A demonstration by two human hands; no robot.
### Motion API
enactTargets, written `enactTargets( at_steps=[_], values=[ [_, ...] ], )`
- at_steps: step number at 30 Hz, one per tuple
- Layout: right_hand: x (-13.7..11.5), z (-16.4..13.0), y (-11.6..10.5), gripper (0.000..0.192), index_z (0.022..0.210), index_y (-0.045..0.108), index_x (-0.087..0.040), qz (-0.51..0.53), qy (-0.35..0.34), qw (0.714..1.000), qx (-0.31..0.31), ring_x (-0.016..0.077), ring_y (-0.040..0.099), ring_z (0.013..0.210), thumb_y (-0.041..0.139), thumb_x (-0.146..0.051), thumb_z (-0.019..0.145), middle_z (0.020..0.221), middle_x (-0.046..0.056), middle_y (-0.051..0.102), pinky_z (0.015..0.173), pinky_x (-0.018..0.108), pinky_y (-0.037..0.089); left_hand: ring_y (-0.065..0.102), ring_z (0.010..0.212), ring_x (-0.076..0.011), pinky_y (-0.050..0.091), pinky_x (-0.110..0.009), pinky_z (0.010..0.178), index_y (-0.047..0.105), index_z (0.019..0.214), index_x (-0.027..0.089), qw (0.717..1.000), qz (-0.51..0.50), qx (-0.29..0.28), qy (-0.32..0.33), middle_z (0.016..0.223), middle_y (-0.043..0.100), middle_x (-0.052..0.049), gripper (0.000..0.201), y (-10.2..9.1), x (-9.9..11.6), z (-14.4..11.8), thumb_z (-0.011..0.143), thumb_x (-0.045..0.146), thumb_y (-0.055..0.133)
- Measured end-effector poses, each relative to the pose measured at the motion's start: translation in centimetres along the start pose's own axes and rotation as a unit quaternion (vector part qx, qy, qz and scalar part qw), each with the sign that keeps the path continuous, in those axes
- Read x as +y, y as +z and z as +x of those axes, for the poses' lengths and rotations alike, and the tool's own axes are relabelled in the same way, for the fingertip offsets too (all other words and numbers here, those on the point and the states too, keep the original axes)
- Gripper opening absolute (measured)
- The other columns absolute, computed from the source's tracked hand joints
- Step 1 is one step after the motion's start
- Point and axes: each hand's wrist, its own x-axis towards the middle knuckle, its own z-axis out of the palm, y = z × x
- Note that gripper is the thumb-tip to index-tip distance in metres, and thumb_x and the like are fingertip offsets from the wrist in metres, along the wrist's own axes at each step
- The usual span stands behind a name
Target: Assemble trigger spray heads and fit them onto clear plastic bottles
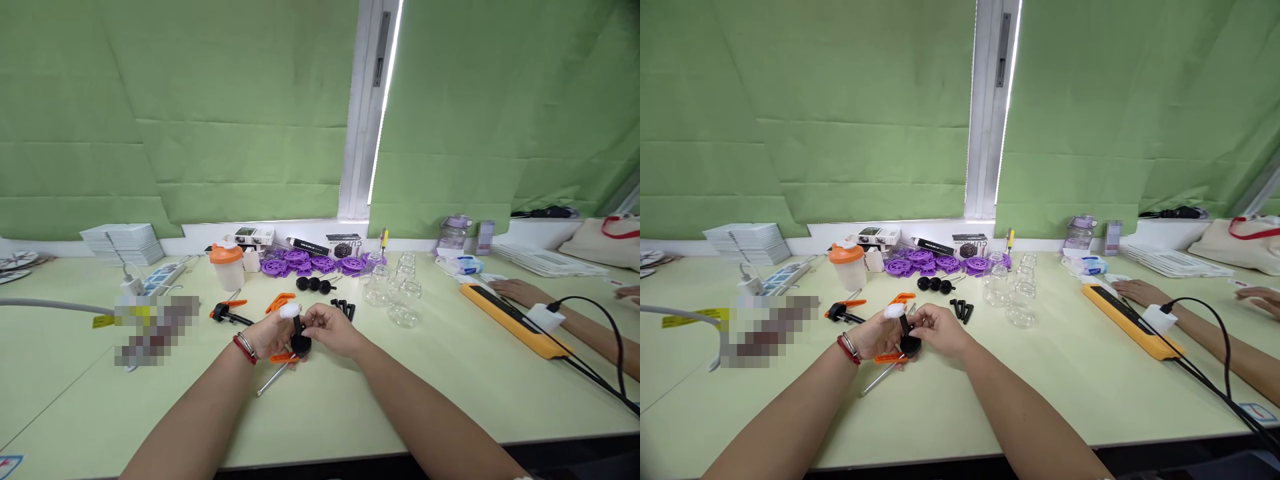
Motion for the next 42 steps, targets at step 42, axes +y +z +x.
enactTargets(
  at_steps=[42],
  values=[
    [0.8,-0.3,-7.2,0.020,0.094,0.064,-0.019,-0.498,0.119,0.844,0.161,0.0163,0.056,0.071,0.047,-0.023,0.085,0.083,0.006,0.067,0.059,0.025,0.030,0.052,0.100,-0.0340,0.030,-0.047,0.081,0.060,0.111,0.024,0.560,0.576,0.594,-0.046,0.103,0.066,-0.013,0.040,-9.6,-1.1,-0.8,0.081,0.019,0.034]
  ],
)
